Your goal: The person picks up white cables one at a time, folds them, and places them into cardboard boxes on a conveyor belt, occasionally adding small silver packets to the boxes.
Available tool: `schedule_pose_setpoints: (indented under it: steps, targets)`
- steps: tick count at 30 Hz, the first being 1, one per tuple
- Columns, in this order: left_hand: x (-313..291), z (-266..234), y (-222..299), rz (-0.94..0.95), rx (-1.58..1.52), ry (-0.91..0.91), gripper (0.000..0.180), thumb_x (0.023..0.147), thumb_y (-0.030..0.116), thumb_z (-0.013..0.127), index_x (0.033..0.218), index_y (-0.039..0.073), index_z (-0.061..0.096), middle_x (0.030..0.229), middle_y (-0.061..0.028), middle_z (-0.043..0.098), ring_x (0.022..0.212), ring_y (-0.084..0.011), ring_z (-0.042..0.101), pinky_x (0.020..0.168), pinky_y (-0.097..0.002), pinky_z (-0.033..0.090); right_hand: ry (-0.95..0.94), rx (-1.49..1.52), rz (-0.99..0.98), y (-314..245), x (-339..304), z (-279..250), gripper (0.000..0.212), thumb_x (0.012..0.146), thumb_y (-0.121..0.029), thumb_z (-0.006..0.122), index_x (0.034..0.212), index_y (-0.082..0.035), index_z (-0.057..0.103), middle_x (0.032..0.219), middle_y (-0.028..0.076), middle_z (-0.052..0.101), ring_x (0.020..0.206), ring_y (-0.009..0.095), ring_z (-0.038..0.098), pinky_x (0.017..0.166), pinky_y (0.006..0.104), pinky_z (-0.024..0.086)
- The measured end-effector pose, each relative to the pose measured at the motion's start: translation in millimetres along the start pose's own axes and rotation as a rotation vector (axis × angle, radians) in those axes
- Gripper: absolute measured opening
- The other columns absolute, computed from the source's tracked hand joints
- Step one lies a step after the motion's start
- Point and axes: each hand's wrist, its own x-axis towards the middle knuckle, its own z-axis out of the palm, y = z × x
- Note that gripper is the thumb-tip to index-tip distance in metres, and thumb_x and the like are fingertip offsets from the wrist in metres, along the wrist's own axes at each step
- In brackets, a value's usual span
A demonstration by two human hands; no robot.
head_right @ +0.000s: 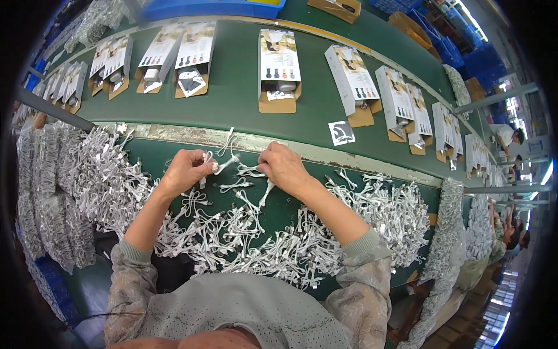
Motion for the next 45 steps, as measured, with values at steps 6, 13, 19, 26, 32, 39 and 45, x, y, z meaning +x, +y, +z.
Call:
schedule_pose_setpoints:
  steps: [6,13,19,26,32,39,45]
  targets:
    - [30,3,-13,-0.040,-0.436,0.184,0.015,0.080,0.017,0.068,0.084,0.003,0.062,0.068,-0.0002,0.060,0.058,-0.0058,0.054,0.052,-0.0195,0.041,0.265,-0.012,0.206,24,14,-14,0.015,0.079,-0.016,0.061,0.077,-0.001,0.064,0.070,0.017,0.064,0.064,0.033,0.062,0.063,0.0382,0.050]
    - [107,2,-4,0.055,-0.203,0.518,0.022,0.076,0.018,0.064,0.081,-0.003,0.065,0.067,-0.0114,0.066,0.059,-0.0170,0.062,0.059,-0.0319,0.049,0.514,-0.393,0.316,99,60,-32,0.017,0.077,-0.018,0.061,0.073,-0.002,0.064,0.069,0.018,0.064,0.067,0.036,0.062,0.064,0.0433,0.050]
    - [166,20,18,-0.027,-0.067,0.654,0.024,0.067,0.023,0.067,0.072,-0.001,0.066,0.073,-0.0184,0.065,0.073,-0.0340,0.064,0.070,-0.0409,0.049,0.579,-0.450,0.430,126,78,-28,0.016,0.080,-0.016,0.060,0.080,0.000,0.063,0.077,0.021,0.063,0.075,0.039,0.061,0.070,0.0468,0.048]
    - [188,27,25,0.068,-0.499,0.523,0.023,0.080,0.018,0.065,0.073,-0.005,0.064,0.067,-0.0079,0.065,0.057,-0.0105,0.059,0.049,-0.0232,0.048,0.427,-0.515,-0.006,49,56,-37,0.022,0.075,-0.001,0.054,0.097,-0.002,0.057,0.100,0.016,0.057,0.092,0.034,0.057,0.078,0.0413,0.050]
    - [129,1,11,-0.027,-0.362,0.278,0.038,0.087,0.035,0.056,0.079,-0.002,0.063,0.063,-0.0079,0.064,0.044,-0.0104,0.053,0.043,-0.0247,0.041,-0.052,-0.198,-0.334,-6,50,8,0.036,0.072,0.002,0.052,0.107,-0.007,0.060,0.112,0.015,0.056,0.108,0.031,0.051,0.087,0.0381,0.047]
    - [77,-47,-46,-0.207,-0.655,0.076,0.025,0.091,0.023,0.050,0.101,0.001,0.058,0.082,-0.0060,0.061,0.061,-0.0094,0.054,0.052,-0.0239,0.045,0.047,0.185,0.070,-3,61,18,0.026,0.078,-0.024,0.066,0.086,0.000,0.063,0.073,0.012,0.063,0.065,0.025,0.062,0.063,0.0366,0.051]
    - [48,-59,-43,-0.224,-0.820,0.269,0.023,0.086,0.014,0.061,0.107,0.005,0.057,0.093,-0.0043,0.065,0.074,-0.0085,0.057,0.064,-0.0228,0.047,0.101,1.014,0.597,4,136,30,0.024,0.085,-0.026,0.064,0.090,-0.003,0.060,0.070,0.002,0.058,0.055,0.008,0.054,0.051,0.0209,0.049]
